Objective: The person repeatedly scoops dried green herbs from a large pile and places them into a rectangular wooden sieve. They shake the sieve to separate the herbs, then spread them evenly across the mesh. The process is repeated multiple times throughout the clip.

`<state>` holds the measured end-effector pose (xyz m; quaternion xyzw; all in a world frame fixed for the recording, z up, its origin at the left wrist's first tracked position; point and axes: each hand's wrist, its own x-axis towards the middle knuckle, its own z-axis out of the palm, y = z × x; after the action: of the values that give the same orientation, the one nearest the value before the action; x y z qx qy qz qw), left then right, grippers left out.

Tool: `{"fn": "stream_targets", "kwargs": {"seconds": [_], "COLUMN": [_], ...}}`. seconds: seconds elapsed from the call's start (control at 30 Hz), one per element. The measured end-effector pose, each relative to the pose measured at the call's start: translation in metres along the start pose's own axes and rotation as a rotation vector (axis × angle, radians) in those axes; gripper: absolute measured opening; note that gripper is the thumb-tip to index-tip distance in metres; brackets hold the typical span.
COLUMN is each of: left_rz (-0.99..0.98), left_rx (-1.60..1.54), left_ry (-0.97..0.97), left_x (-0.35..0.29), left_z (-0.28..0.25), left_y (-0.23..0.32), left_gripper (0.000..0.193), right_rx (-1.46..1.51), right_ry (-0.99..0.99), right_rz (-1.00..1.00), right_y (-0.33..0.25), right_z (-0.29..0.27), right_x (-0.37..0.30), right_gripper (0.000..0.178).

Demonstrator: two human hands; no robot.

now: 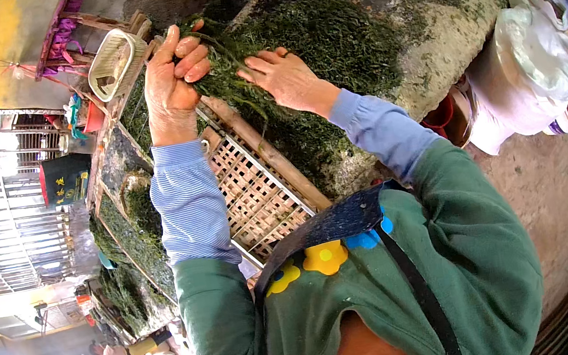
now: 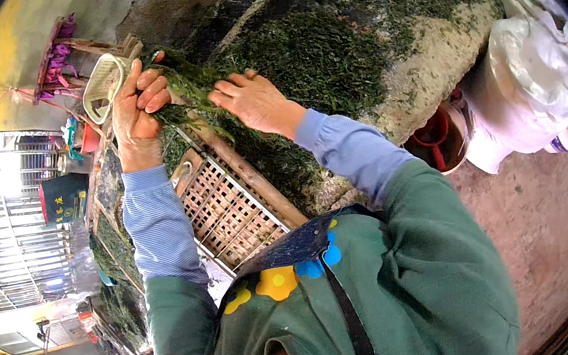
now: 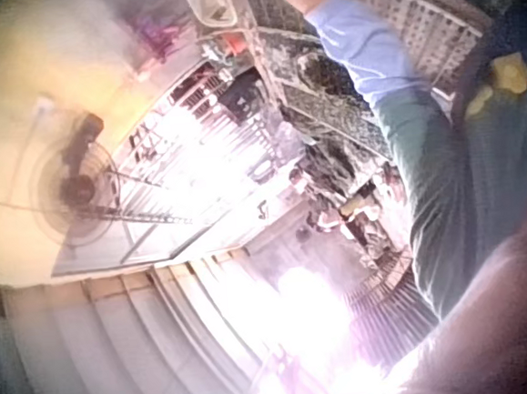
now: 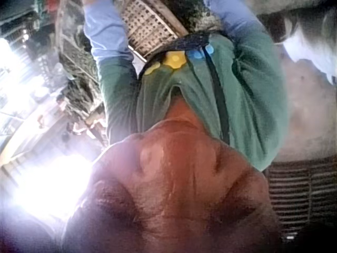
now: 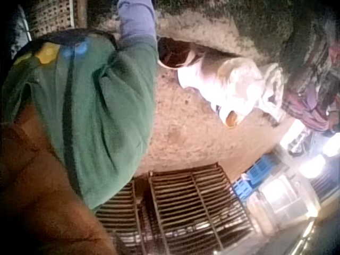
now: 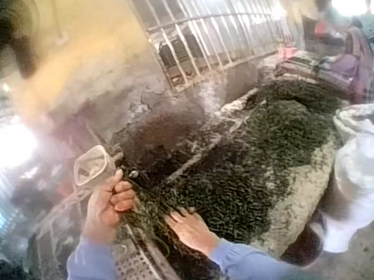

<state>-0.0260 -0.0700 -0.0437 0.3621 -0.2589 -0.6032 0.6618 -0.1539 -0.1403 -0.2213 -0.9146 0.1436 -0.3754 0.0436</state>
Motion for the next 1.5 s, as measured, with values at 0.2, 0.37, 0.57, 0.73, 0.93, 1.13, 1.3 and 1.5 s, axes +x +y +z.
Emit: {"fn": "stream_targets", "kwargs": {"seconds": [0.2, 0.37, 0.57, 0.73, 0.93, 1.13, 1.3, 1.5], "left_rz": [-0.038, 0.012, 0.046, 0.05, -0.252, 0.288, 0.52, -0.107], "left_rx": [0.039, 0.013, 0.227, 0.329, 0.277, 0.407, 0.622, 0.218], "left_ry": [0.156, -0.034, -0.247, -0.21, -0.759, -0.273, 0.374, 0.421], "left_x": [-0.005, -0.012, -0.011, -0.022, 0.025, -0.03, -0.078, -0.065], "left_z": [-0.012, -0.011, 0.031, 0.047, 0.032, 0.049, 0.007, -0.034], "left_y": [0.007, 0.04, 0.102, 0.14, 0.181, 0.218, 0.136, -0.048], "left_gripper": [0.035, 0.033, 0.032, 0.038, 0.041, 0.019, 0.029, 0.048], "right_rx": [-0.064, -0.137, 0.091, 0.651, 0.496, 0.981, 1.177, 0.657], "right_ry": [-0.305, -0.377, -0.605, -0.604, 0.325, -0.297, -0.165, -0.15], "right_rz": [0.102, 0.184, 0.34, 0.188, 0.058, 0.662, 0.788, 0.144], "right_y": [0.026, 0.018, 0.022, 0.043, -0.003, 0.006, 0.025, -0.019], "right_z": [0.063, 0.069, 0.028, -0.079, -0.057, 0.081, 0.033, -0.052], "right_x": [-0.063, -0.107, -0.086, 0.0, 0.079, 0.002, 0.014, 0.079], "right_gripper": [0.034, 0.038, 0.034, 0.034, 0.078, 0.017, 0.021, 0.015]}}
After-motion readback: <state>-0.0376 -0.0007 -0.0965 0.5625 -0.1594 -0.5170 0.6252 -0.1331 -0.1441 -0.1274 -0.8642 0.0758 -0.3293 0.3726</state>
